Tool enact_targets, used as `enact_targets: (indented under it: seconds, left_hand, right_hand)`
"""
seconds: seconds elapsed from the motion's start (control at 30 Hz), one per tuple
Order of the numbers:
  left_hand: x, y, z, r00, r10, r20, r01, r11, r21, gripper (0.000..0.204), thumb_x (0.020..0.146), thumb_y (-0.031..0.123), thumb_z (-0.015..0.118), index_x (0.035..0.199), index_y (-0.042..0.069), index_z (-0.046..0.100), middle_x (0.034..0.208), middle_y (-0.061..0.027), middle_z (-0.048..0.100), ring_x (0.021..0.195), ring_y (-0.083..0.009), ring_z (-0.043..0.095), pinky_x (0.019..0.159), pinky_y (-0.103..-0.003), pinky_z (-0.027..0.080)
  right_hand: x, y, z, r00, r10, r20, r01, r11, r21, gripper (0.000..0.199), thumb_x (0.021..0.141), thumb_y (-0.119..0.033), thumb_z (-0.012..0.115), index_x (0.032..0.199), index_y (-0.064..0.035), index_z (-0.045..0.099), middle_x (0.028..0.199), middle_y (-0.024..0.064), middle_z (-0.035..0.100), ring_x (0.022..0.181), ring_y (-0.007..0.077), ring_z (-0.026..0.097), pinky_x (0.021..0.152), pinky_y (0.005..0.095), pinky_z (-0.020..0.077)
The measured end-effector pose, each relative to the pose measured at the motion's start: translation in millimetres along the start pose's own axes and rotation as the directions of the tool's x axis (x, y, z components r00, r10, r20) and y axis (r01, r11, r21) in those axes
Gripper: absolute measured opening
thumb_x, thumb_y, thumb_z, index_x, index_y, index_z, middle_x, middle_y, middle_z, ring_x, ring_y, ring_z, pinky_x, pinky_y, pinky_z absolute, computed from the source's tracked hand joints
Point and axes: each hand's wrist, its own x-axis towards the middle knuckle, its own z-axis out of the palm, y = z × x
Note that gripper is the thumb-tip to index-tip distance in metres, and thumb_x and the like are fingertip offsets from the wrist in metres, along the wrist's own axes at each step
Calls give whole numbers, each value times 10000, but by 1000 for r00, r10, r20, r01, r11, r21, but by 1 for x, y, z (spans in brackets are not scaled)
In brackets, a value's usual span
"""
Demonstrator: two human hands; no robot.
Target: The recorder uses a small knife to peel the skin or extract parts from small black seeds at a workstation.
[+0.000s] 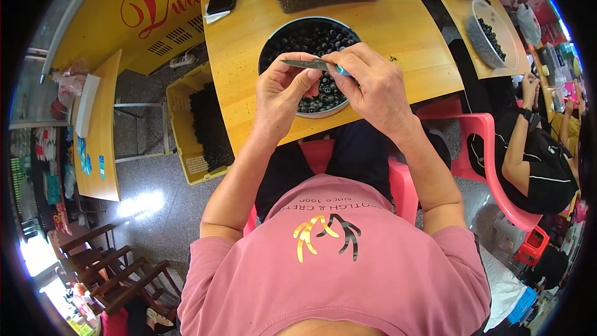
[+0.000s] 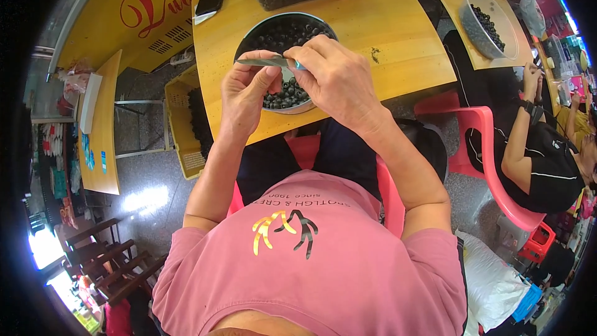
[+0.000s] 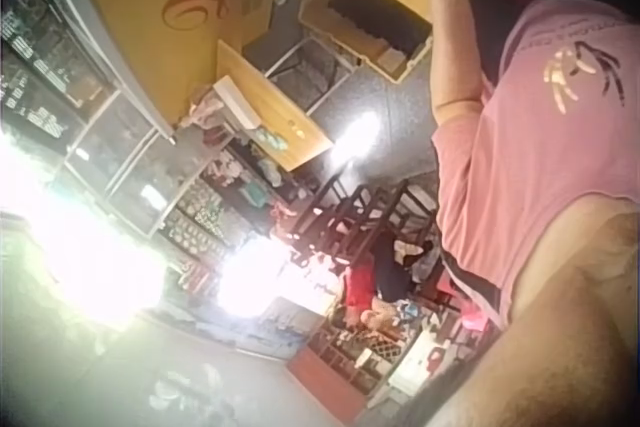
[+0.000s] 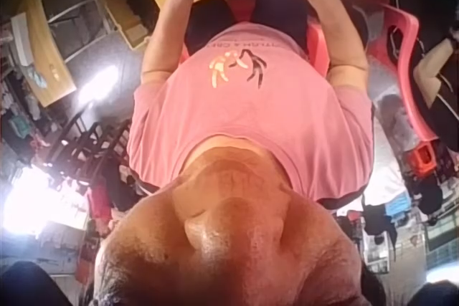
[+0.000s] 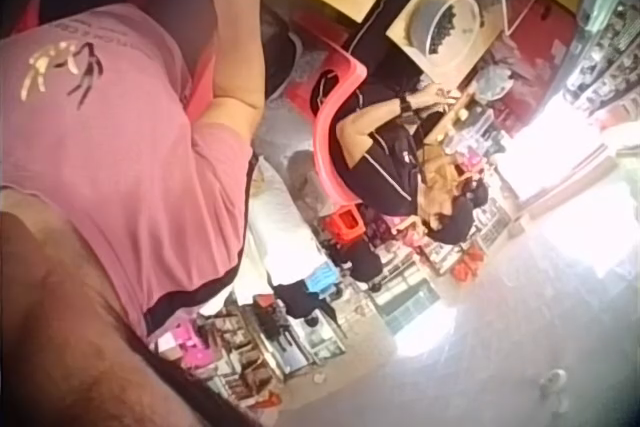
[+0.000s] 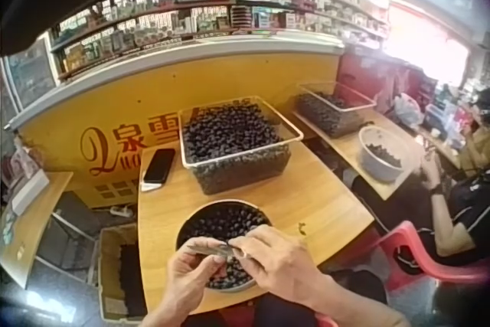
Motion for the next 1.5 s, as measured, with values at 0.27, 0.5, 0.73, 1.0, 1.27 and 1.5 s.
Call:
enact_targets:
  seconds: [0.27,0.5,0.73,1.0,1.27,1.5]
  left_hand:
    - [1,1,-1,1000,18,22,-19,1000,16,167,921,90,638,1068,22,596,841,-22,612,715,-90,549,637,-219,426]
    - [0,2,0,998,39,41,-42,997,68,185,907,83,659,1074,28,602,843,-13,609,711,-83,546,640,-212,426]
    - [1,2,1,1000,9,15,-10,998,65,187,907,86,659,1072,22,599,837,-13,610,705,-81,547,643,-213,433]
    - [0,-1,-2,1000,-21,0,21,1000,0,196,892,77,678,1062,0,622,823,-14,642,705,-68,581,641,-205,474]
    - [-5,-3,4,991,128,-42,-125,990,69,205,887,37,671,1084,-4,636,871,-21,661,726,-61,591,622,-189,478]
    - [-9,-4,3,992,103,-78,-98,993,64,189,894,12,652,1081,5,623,924,-18,649,734,-63,586,647,-191,490]
  right_hand:
    - [0,-2,-1,1000,-16,11,16,1000,-14,171,828,-104,678,997,-82,678,887,76,647,726,257,645,608,343,514]
    - [-1,3,1,1000,-13,5,13,1000,-20,177,827,-103,678,1002,-83,678,891,75,647,727,255,647,602,341,517]
    - [-1,2,-1,1000,0,7,0,1000,-17,182,818,-88,682,999,-77,675,884,78,650,730,262,650,610,347,520]
    - [-1,2,3,986,167,9,-163,949,270,158,883,-128,670,1010,-34,668,869,55,669,715,171,642,659,276,500]
    - [3,-14,8,760,514,398,-547,176,818,202,898,-234,696,974,-47,677,775,-49,633,597,4,471,523,166,352]
    - [1,-17,12,728,528,437,-564,100,819,195,887,-244,708,961,-66,676,743,-60,620,539,-2,410,479,166,300]
